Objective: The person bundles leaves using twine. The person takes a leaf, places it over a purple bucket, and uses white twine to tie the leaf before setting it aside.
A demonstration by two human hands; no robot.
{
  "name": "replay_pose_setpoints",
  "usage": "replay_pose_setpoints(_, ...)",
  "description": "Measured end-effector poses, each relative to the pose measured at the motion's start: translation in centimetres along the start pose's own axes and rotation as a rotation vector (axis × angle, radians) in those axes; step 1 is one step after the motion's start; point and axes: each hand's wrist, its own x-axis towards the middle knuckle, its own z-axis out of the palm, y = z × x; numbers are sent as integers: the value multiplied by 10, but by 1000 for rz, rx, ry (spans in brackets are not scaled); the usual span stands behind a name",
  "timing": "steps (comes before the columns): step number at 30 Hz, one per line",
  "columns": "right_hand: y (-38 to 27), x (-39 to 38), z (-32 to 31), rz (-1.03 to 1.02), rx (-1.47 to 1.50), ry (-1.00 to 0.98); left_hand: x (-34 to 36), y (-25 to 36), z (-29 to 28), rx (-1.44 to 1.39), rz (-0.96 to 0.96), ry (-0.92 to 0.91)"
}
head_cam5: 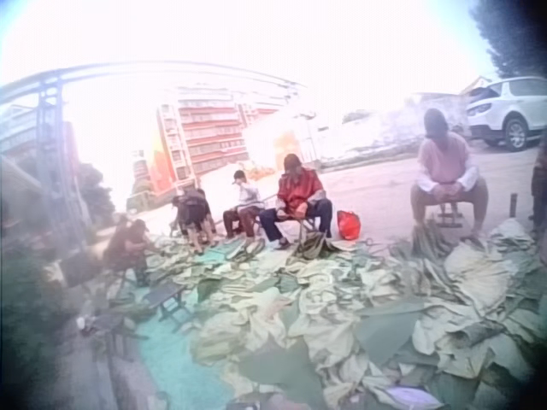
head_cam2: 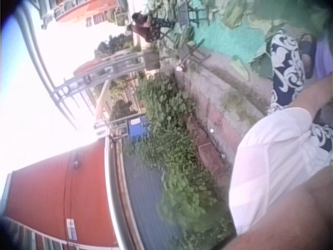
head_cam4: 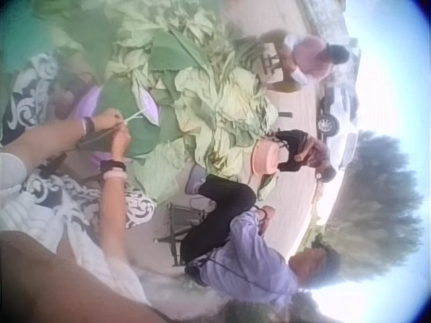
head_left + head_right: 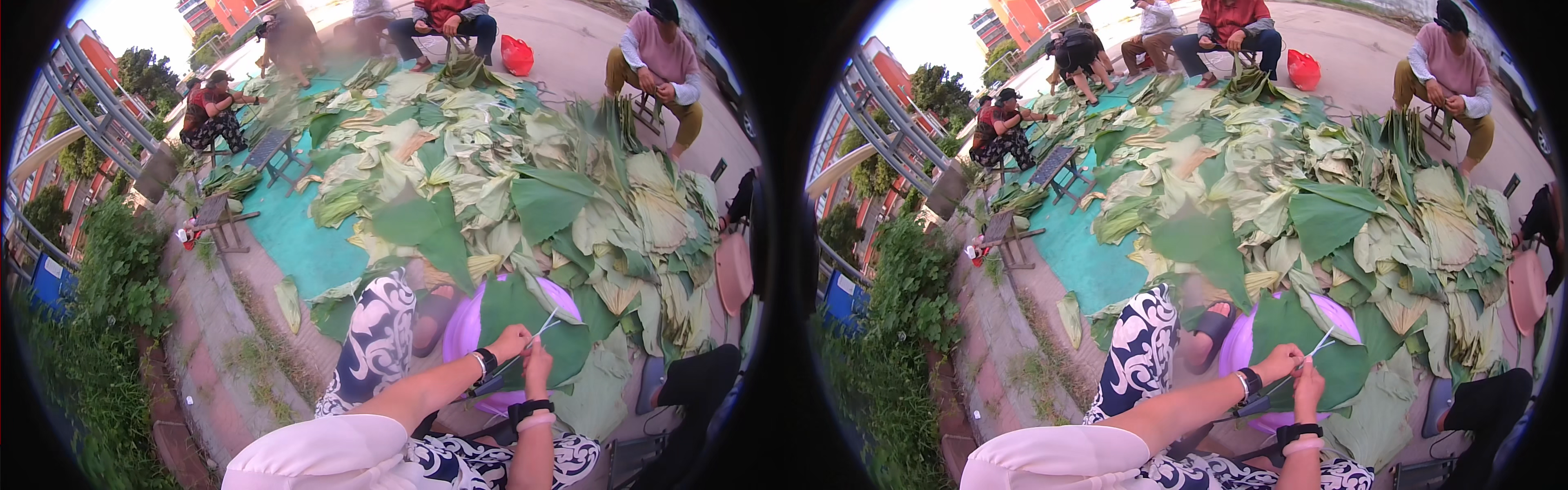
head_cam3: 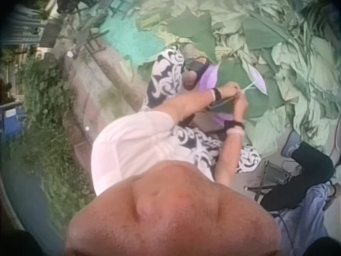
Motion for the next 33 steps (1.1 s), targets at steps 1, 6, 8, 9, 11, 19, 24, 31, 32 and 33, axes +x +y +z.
replay_pose_setpoints(1, 0, -1, 1, -5, -9, -2, -1, 0, 0, 4, -9, 38)
replay_pose_setpoints(6, 12, 5, 2, -57, -52, -29, -3, 7, 4, -69, -79, 110)
replay_pose_setpoints(8, 16, 6, 2, -88, -89, -19, -6, 9, 10, -239, -128, 144)
replay_pose_setpoints(9, 17, 7, 2, -87, -89, -18, -7, 10, 10, -239, -129, 142)
replay_pose_setpoints(11, 8, 2, 1, -39, -46, -29, -9, 11, 7, -356, -174, 99)
replay_pose_setpoints(19, 10, 3, 4, 50, 2, -38, 0, -10, -4, -483, -209, 53)
replay_pose_setpoints(24, 7, 7, -1, 99, 20, -67, -1, 2, -5, -193, -123, 102)
replay_pose_setpoints(31, -27, 4, -6, -21, 97, -78, -8, 15, -8, 508, 262, 83)
replay_pose_setpoints(32, -29, 4, -8, -66, 116, -65, -10, 17, -6, 548, 259, 40)
replay_pose_setpoints(33, -30, 4, -9, -60, 111, -60, -10, 15, -5, 542, 255, 35)
